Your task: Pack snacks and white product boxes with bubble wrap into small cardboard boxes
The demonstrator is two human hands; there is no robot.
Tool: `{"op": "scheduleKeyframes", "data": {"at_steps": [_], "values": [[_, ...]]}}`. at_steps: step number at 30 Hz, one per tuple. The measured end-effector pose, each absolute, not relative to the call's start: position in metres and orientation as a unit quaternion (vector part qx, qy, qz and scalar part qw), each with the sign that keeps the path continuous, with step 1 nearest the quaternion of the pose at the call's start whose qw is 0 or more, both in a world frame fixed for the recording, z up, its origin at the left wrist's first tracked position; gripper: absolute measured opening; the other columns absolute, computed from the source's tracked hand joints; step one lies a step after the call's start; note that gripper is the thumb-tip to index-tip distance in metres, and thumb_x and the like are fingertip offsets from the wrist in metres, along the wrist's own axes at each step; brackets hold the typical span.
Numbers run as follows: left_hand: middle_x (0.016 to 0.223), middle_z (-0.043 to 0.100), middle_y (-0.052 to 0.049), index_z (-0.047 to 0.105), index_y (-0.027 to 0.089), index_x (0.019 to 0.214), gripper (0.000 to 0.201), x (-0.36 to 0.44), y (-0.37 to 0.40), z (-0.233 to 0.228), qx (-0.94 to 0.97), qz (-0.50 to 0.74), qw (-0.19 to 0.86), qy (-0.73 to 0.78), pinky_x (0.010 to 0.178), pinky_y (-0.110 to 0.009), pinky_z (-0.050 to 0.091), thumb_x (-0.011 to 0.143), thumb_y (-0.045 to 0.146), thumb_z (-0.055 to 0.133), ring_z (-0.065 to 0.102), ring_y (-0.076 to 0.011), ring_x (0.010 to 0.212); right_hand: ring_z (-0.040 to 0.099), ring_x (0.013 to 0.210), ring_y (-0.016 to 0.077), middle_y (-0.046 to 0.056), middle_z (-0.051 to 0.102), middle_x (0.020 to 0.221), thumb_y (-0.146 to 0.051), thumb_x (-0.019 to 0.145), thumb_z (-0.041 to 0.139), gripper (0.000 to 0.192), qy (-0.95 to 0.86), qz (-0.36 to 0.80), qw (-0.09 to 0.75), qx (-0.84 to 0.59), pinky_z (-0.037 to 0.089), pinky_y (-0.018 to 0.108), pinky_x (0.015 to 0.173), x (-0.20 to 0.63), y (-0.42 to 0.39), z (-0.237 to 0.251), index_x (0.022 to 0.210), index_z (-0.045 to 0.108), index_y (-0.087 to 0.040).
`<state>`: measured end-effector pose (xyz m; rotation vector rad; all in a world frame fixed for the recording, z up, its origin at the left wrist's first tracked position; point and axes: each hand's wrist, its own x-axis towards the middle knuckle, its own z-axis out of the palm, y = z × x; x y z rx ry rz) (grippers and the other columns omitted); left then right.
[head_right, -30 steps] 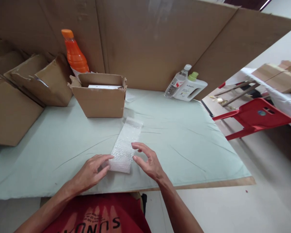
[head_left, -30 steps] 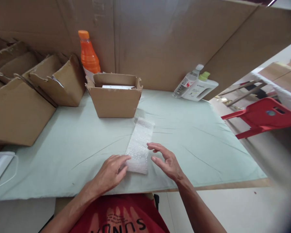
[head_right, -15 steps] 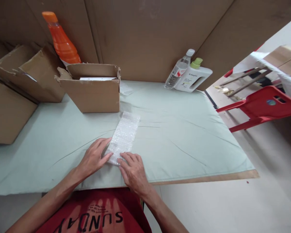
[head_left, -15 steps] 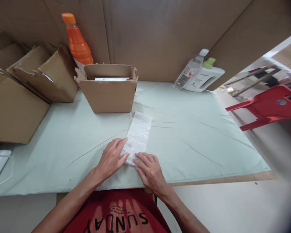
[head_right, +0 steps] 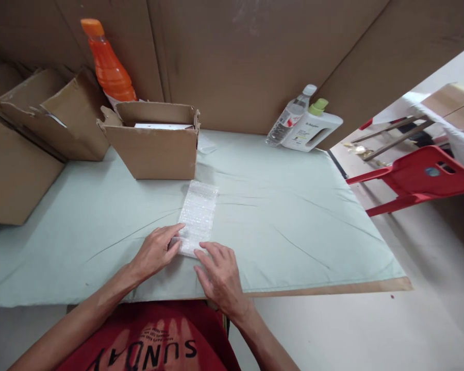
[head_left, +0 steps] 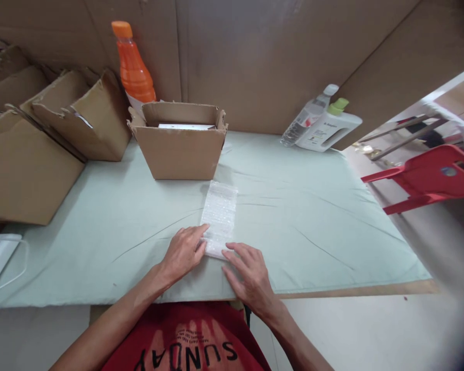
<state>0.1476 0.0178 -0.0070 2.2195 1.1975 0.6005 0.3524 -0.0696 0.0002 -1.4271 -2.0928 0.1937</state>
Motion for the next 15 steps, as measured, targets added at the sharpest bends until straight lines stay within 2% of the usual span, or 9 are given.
{"op": "scheduleKeyframes", "data": {"at_steps": [3, 6, 9, 11, 15], "values": [[0.116, 0.068, -0.012, 0.058, 0.017, 0.127, 0.036, 0.146, 0.017, -0.005, 0.831, 0.251, 0.241, 0.435, 0.092, -0.044, 0.049, 0.091, 0.021, 0.053, 0.062, -0.0268, 0.106, 0.059, 0.114, 0.0290, 0.012, 0.067, 0.126, -0.017, 0.093, 0.058, 0.029, -0.810, 0.080, 0.238, -0.530, 0.045, 0.046, 0.091, 0.350, -0.061, -0.006, 0.121, 0.064, -0.022], [0.123, 0.065, -0.012, 0.055, 0.019, 0.130, 0.039, 0.136, 0.008, 0.000, 0.850, 0.277, 0.245, 0.376, 0.098, -0.045, 0.045, 0.091, 0.022, 0.056, 0.058, -0.0267, 0.114, 0.064, 0.102, 0.0250, 0.010, 0.073, 0.113, -0.014, 0.096, 0.052, 0.025, -0.801, 0.096, 0.260, -0.530, 0.047, 0.042, 0.085, 0.348, -0.053, -0.009, 0.116, 0.066, -0.021], [0.107, 0.070, -0.007, 0.053, 0.020, 0.132, 0.041, 0.125, -0.002, 0.004, 0.845, 0.276, 0.283, 0.360, 0.090, -0.039, 0.048, 0.092, 0.015, 0.052, 0.061, -0.0218, 0.099, 0.067, 0.091, 0.0206, 0.006, 0.075, 0.103, -0.017, 0.098, 0.052, 0.023, -0.786, 0.165, 0.291, -0.520, 0.050, 0.037, 0.081, 0.349, -0.052, -0.005, 0.117, 0.064, -0.021], [0.097, 0.070, -0.005, 0.052, 0.020, 0.133, 0.042, 0.124, -0.003, 0.005, 0.830, 0.273, 0.299, 0.384, 0.084, -0.036, 0.049, 0.091, 0.014, 0.051, 0.062, -0.0197, 0.089, 0.068, 0.093, 0.0203, 0.006, 0.075, 0.107, -0.020, 0.098, 0.052, 0.024, -0.775, 0.183, 0.298, -0.526, 0.051, 0.036, 0.082, 0.351, -0.054, -0.002, 0.120, 0.063, -0.022], [0.095, 0.071, -0.005, 0.058, 0.019, 0.128, 0.039, 0.132, 0.007, -0.003, 0.826, 0.262, 0.253, 0.430, 0.083, -0.039, 0.049, 0.090, 0.014, 0.052, 0.062, -0.0219, 0.088, 0.061, 0.113, 0.0280, 0.014, 0.065, 0.128, -0.024, 0.096, 0.056, 0.025, -0.780, 0.082, 0.302, -0.542, 0.049, 0.044, 0.089, 0.354, -0.057, 0.002, 0.120, 0.062, -0.021]]}}
